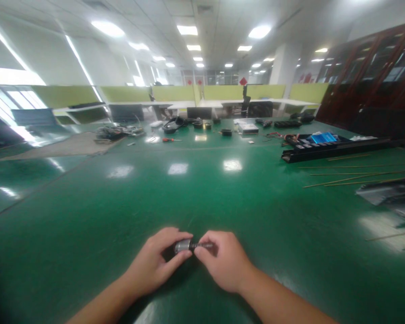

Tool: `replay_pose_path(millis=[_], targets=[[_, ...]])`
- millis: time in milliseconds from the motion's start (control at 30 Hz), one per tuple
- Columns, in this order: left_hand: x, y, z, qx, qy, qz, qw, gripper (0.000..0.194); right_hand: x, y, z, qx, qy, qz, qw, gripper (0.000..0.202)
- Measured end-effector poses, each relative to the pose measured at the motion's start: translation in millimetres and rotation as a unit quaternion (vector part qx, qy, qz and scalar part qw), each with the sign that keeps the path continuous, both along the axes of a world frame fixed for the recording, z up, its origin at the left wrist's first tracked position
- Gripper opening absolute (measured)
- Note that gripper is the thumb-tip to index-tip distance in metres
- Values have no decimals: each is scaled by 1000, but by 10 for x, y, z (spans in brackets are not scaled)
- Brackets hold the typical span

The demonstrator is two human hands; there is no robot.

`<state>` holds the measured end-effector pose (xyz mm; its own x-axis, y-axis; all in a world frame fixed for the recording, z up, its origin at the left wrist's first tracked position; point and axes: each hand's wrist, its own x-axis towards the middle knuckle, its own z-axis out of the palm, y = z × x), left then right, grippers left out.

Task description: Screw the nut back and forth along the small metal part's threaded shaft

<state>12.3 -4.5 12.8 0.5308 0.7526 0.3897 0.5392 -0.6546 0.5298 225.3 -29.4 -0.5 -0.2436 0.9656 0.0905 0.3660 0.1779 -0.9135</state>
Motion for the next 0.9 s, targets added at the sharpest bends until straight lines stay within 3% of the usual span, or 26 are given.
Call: replay_pose_path(millis=[900], targets=[[-23,17,5,-4,-4,7,1000,22,-1,30,-22,-7,8,0,1000,16]])
